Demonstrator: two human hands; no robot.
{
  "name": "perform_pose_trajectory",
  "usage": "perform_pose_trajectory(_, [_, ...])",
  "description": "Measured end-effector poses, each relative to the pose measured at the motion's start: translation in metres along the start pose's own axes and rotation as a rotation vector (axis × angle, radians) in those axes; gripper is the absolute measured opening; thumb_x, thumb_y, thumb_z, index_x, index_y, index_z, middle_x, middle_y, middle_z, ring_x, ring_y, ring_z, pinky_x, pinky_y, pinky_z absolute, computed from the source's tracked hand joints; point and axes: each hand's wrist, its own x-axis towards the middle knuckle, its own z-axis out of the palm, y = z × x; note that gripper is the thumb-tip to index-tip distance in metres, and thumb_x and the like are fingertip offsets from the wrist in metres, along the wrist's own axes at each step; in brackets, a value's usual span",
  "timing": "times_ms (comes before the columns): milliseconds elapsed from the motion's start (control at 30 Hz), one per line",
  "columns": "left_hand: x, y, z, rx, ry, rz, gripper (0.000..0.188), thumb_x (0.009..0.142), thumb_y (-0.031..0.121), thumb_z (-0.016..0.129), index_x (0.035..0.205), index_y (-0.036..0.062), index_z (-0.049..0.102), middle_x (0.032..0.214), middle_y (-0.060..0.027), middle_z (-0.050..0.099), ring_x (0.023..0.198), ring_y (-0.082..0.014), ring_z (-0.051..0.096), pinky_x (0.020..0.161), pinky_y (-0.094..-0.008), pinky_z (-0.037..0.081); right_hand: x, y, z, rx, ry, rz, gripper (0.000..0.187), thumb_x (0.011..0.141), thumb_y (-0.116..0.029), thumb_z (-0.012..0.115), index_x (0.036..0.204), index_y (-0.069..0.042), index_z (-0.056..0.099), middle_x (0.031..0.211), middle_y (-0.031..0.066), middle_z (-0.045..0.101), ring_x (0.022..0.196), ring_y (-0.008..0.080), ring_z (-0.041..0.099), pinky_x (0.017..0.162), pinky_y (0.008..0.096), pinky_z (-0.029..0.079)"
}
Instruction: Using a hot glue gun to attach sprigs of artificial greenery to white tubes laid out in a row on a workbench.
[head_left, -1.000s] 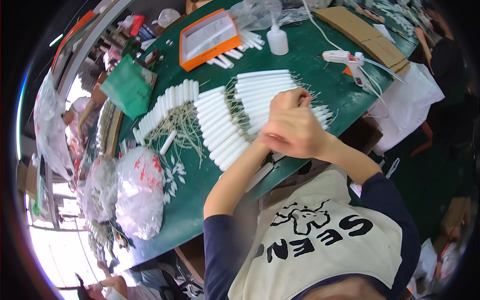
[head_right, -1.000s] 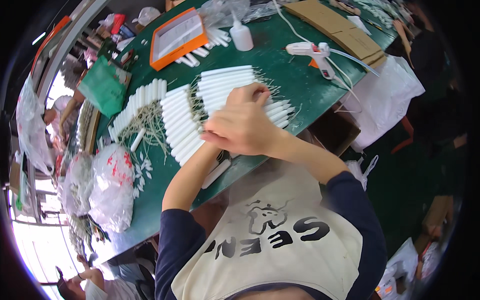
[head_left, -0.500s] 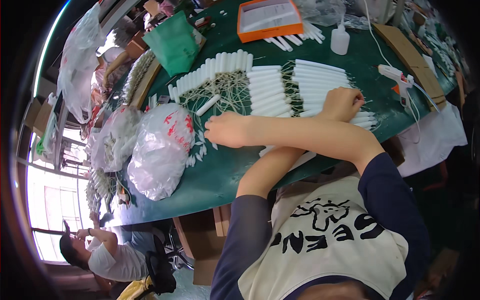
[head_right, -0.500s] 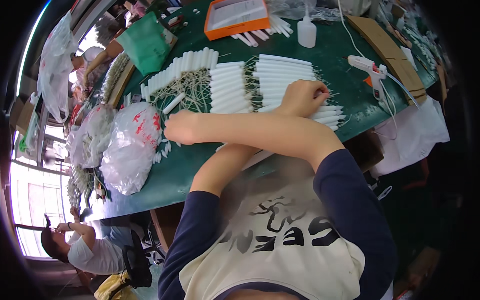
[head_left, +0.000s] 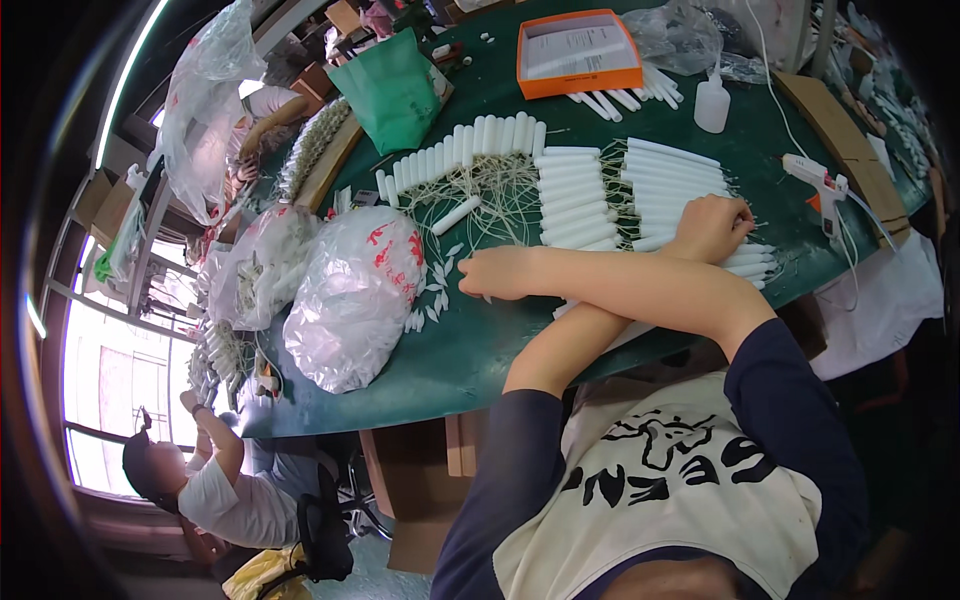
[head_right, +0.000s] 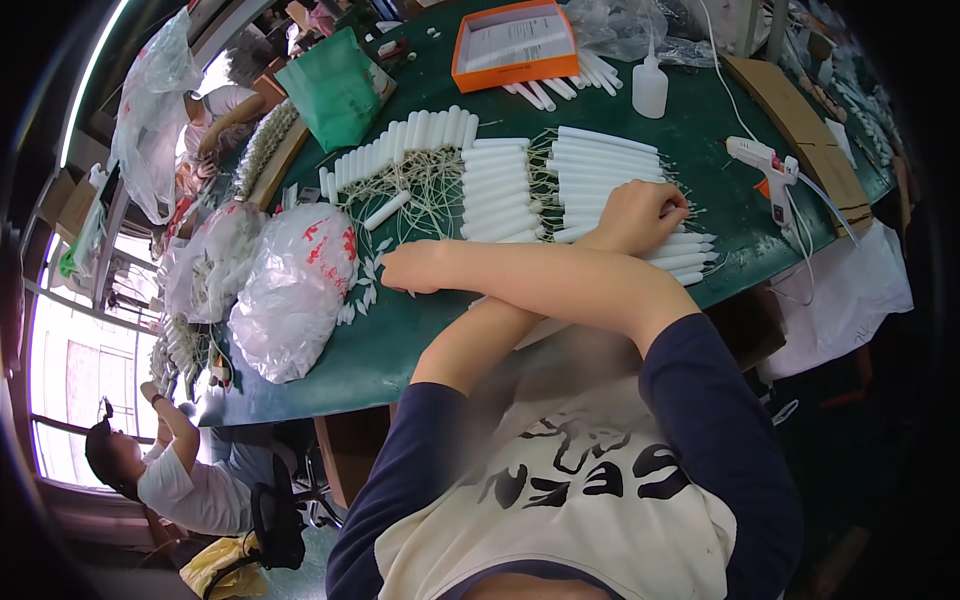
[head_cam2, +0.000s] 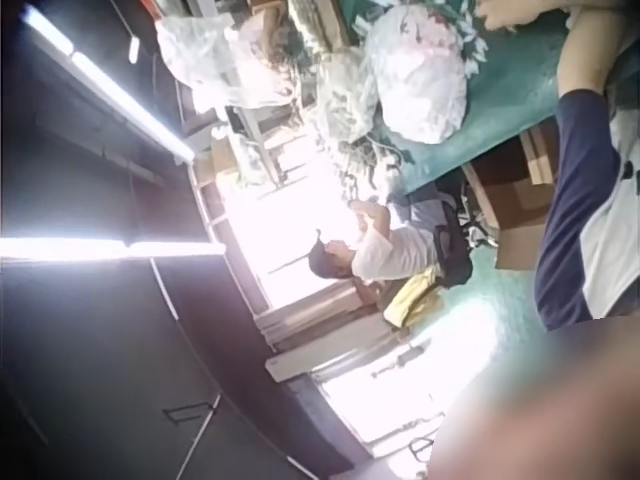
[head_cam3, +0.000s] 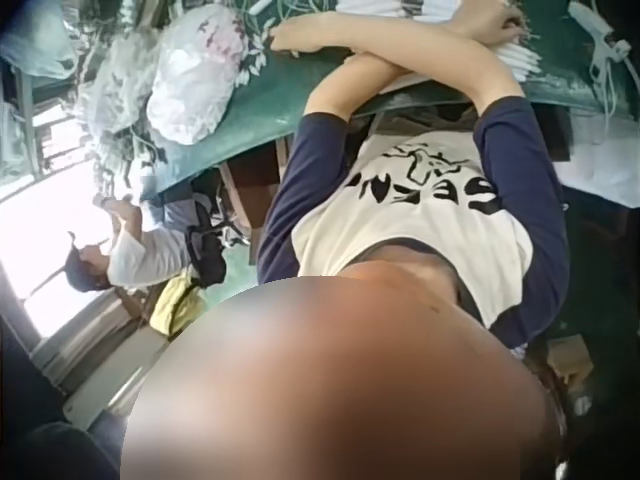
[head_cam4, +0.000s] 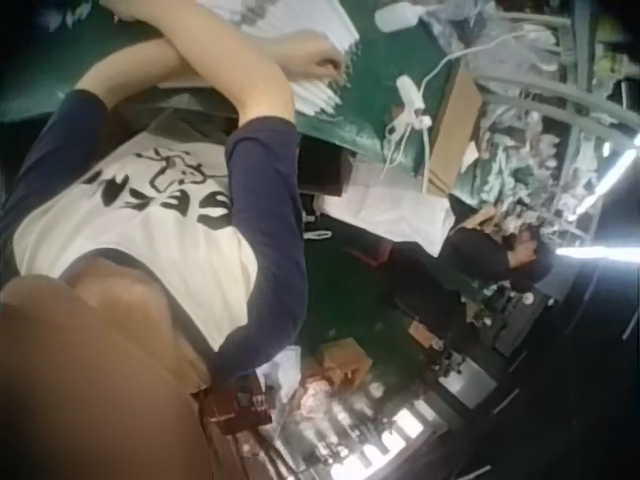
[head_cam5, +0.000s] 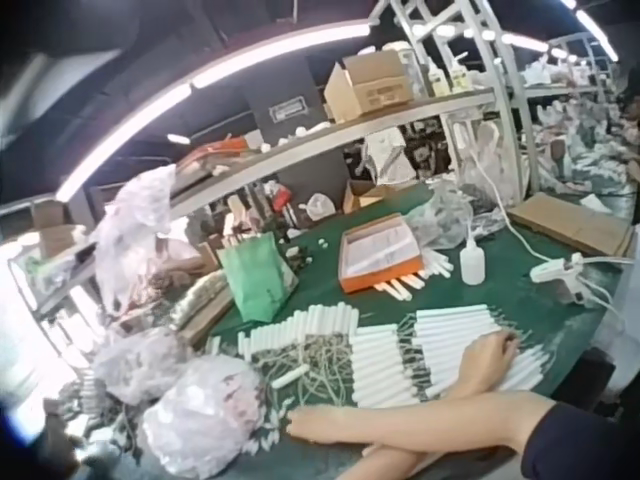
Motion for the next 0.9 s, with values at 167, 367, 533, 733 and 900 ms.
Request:
perform_pose_trajectory(167, [0.002, -0.001, 0.001, 0.021, -0.009, 0.005, 0.013, 0.075, 0.021, 0.063, 0.081, 0.0108, 0.067, 0.07, -0.0078, 0.065, 0.068, -0.029, 0.062, 0.062, -0.0391, 0.047, -0.002, 0.002, -0.002, -0.069, 0.028, 0.036, 0.013, 0.078, -0.009, 0.053, 0.089, -0.002, 0.052, 0.083, 0.018, 0.058, 0.081, 0.0349, 0.061, 0.065, 0.0434, 0.049])
perform_pose_trajectory(367, [0.001, 0.0, 0.004, 0.029, -0.008, 0.009, 0.012, 0.075, 0.021, 0.062, 0.08, 0.0106, 0.067, 0.069, -0.0078, 0.065, 0.067, -0.0277, 0.062, 0.06, -0.0372, 0.048, -0.014, -0.011, -0.021, -0.103, 0.058, 0.057, 0.019, 0.075, -0.003, 0.057, 0.092, 0.001, 0.052, 0.082, 0.0182, 0.062, 0.081, 0.0362, 0.062, 0.064, 0.043, 0.05])
perform_pose_trajectory(533, [0.004, 0.001, 0.003, 0.034, -0.044, 0.043, 0.012, 0.075, 0.02, 0.062, 0.08, 0.0106, 0.067, 0.068, -0.0083, 0.065, 0.066, -0.0275, 0.063, 0.06, -0.0371, 0.048, -0.038, -0.037, -0.061, -0.198, 0.358, 0.048, 0.013, 0.07, -0.003, 0.059, 0.081, 0.003, 0.055, 0.083, 0.019, 0.06, 0.076, 0.0323, 0.063, 0.063, 0.0388, 0.052])
perform_pose_trajectory(733, [0.005, 0.007, -0.002, 0.076, -0.132, 0.026, 0.013, 0.075, 0.021, 0.062, 0.08, 0.0104, 0.067, 0.07, -0.0098, 0.065, 0.066, -0.0278, 0.063, 0.06, -0.0377, 0.048, -0.137, -0.087, -0.1, 0.003, 0.666, 0.115, 0.009, 0.073, -0.001, 0.054, 0.082, 0.0, 0.053, 0.089, 0.0126, 0.052, 0.076, 0.0284, 0.058, 0.064, 0.0363, 0.048])
perform_pose_trajectory(900, [0.001, 0.005, -0.001, -0.084, -0.048, 0.097, 0.011, 0.075, 0.018, 0.061, 0.078, 0.0096, 0.066, 0.067, -0.0102, 0.064, 0.066, -0.0314, 0.062, 0.061, -0.0403, 0.048, -0.229, -0.078, -0.089, -0.06, 0.986, 0.376, 0.018, 0.07, -0.003, 0.065, 0.087, -0.005, 0.061, 0.092, 0.0067, 0.059, 0.08, 0.026, 0.058, 0.072, 0.0327, 0.047])
